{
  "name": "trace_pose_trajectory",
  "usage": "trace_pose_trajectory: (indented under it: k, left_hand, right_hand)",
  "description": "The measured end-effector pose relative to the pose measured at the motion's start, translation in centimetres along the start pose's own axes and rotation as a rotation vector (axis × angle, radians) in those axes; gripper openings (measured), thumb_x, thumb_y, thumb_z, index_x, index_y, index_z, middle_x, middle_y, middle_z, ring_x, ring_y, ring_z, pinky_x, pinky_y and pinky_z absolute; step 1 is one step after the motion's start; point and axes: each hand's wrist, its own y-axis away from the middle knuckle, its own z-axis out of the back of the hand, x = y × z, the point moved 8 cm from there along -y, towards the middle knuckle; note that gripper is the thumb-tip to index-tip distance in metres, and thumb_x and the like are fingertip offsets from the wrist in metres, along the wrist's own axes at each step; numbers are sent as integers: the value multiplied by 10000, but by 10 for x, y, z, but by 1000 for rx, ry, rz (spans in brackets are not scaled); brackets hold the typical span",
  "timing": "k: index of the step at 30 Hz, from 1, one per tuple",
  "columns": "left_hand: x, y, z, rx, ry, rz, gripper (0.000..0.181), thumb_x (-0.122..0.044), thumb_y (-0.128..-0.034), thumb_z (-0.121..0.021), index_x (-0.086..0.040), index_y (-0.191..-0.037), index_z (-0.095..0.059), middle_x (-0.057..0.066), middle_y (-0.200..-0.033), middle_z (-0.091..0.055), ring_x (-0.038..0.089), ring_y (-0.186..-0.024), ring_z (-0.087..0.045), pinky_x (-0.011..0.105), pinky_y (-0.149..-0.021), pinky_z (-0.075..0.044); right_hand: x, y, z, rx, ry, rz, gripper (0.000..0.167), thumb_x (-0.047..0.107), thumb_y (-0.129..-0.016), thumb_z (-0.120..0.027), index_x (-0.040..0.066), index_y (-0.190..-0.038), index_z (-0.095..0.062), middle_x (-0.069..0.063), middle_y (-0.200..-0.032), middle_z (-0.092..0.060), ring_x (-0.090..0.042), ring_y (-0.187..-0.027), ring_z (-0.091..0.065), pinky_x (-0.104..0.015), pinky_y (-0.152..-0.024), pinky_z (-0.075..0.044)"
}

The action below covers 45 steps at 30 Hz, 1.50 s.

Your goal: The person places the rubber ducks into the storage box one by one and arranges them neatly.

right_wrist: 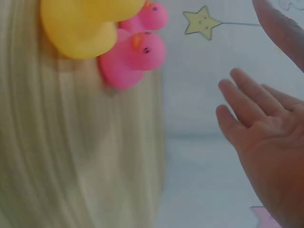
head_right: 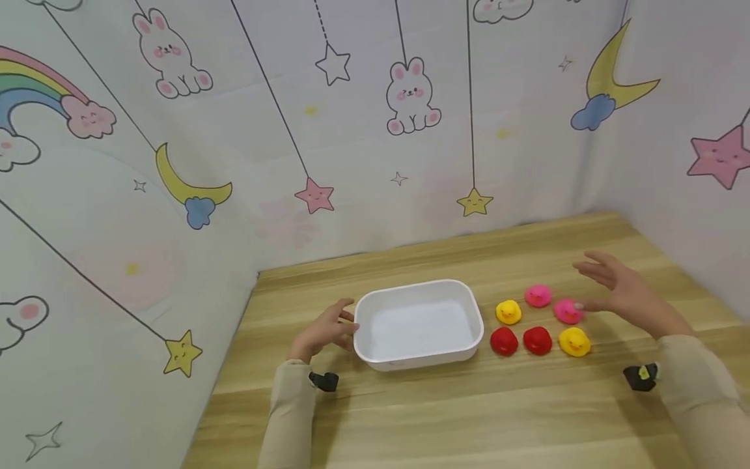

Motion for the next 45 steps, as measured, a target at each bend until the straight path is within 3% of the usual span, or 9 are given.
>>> trace_pose_trajectory:
  k: [2, 6, 11, 15, 21, 24, 33, 40, 45]
  left_hand:
    - [0, 1, 4, -7, -2, -8, 737, -1, -938, -623, 62, -1553, -221, 328, -1294, -472, 265, -710, -668, 415, -646, -648]
    - [-4, 4, 10, -13, 8, -30, 660, 44, -930, -612, 80, -1511, -301, 297, -1197, -503, 275, -732, -666, 414, -642, -649]
    - [-6, 9, 14, -19, 11, -30, 578, 73, -934, -590, 86, -1468, -368, 288, -1170, -505, 280, -718, -658, 410, -626, -647]
    - [-7, 12, 16, -28, 11, -19, 611, 79, -917, -591, 103, -1475, -344, 326, -1224, -485, 314, -774, -665, 440, -635, -647]
    - [-7, 11, 16, -23, 35, 27, 814, 84, -820, -629, 106, -1527, -225, 372, -1329, -434, 373, -864, -671, 464, -682, -644]
    - [-5, 9, 11, 1, 56, 36, 836, 87, -791, -629, 63, -1532, -243, 353, -1332, -419, 348, -837, -653, 449, -680, -642]
    - [-1, 4, -3, 52, 84, 38, 819, 82, -782, -624, 64, -1516, -260, 328, -1277, -436, 294, -750, -637, 417, -644, -642]
    - [-4, 3, -10, 90, 122, 28, 714, 96, -789, -604, 100, -1447, -326, 302, -1182, -478, 299, -770, -625, 406, -638, -644]
    - [-2, 6, -10, 94, 142, 27, 676, 91, -799, -600, 111, -1419, -331, 306, -1164, -500, 300, -783, -624, 411, -655, -645]
  right_hand:
    - [-8, -5, -1, 22, -81, 5, 897, 120, -945, -718, 105, -1623, -131, 78, -1499, -477, 198, -1198, -378, -72, -838, -471]
    - [-21, -19, -6, 71, -287, 9, 670, -5, -948, -663, 137, -1518, -340, 269, -1318, -543, 150, -1156, -505, -140, -830, -549]
    - [-34, -37, -18, 95, -402, 47, 642, -153, -844, -698, 284, -1284, -532, 209, -1205, -648, 61, -1072, -603, -95, -863, -516]
    - [-34, -49, -29, 105, -439, 109, 678, -223, -751, -729, 261, -1211, -615, 150, -1136, -687, 15, -1022, -634, -83, -883, -502]
    - [-38, -52, -37, 154, -241, 7, 668, -96, -752, -803, -129, -1338, -485, -199, -1233, -649, 57, -1000, -593, -109, -873, -511]
    - [-38, -49, -38, 203, -92, -17, 733, -4, -774, -823, -181, -1362, -422, -381, -1317, -525, 59, -1018, -564, -133, -877, -512]
    - [-39, -45, -37, 232, 111, 0, 672, 105, -749, -877, -142, -1264, -524, -228, -1181, -638, -299, -1040, -629, -198, -830, -550]
    - [-47, -39, -39, 190, 142, -26, 650, 125, -742, -880, -134, -1242, -555, -228, -1149, -660, -290, -1002, -644, -229, -802, -560]
    - [-49, -41, -29, 101, -37, -24, 586, 17, -789, -818, -159, -1274, -539, -54, -1144, -697, -79, -964, -646, -159, -776, -550]
